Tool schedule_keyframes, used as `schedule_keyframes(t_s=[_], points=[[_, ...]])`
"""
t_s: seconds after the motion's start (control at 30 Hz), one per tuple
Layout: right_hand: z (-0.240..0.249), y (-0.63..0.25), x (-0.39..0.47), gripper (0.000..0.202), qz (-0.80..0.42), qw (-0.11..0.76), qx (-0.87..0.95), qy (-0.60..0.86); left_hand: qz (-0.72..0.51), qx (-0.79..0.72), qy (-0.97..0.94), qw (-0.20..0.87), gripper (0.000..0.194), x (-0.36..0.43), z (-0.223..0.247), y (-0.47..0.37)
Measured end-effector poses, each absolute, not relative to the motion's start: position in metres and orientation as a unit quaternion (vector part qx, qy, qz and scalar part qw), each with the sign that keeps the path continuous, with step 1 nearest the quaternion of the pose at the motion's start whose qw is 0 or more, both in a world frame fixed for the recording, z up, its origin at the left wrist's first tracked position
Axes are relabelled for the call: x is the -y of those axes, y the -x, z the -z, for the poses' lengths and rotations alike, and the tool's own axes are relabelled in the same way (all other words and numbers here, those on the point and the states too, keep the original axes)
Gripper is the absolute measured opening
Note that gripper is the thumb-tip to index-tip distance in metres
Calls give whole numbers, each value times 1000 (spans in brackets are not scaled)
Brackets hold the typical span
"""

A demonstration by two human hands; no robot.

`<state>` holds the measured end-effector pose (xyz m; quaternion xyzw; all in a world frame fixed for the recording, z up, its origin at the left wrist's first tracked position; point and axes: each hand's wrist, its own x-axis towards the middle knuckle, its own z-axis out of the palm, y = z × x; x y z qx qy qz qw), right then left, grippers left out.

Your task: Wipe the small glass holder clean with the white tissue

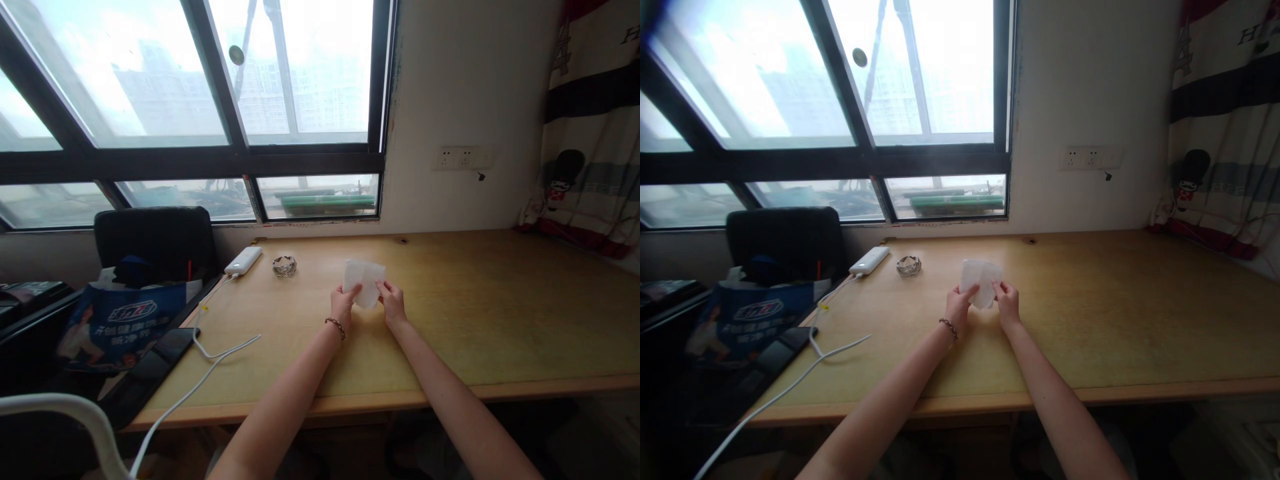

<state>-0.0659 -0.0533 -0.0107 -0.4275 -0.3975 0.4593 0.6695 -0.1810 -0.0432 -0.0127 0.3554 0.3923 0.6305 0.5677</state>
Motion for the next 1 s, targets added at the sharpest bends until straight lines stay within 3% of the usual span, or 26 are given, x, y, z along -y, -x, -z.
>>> schedule_keyframes(t_s=[0.3, 0.5, 0.77, 1.0], points=[[16, 63, 47, 33, -418, 705, 359, 446, -625, -393, -324, 591, 42, 40, 19, 184], [11, 61, 50, 35, -338, 717, 367, 486, -574, -399, -411, 586, 45, 40, 16, 182], [10, 60, 53, 34, -299, 696, 417, 502, -544, -379, -497, 560, 87, 45, 22, 172], [21, 60, 43, 35, -355, 710, 388, 468, -562, -351, -387, 641, 60, 45, 16, 179]])
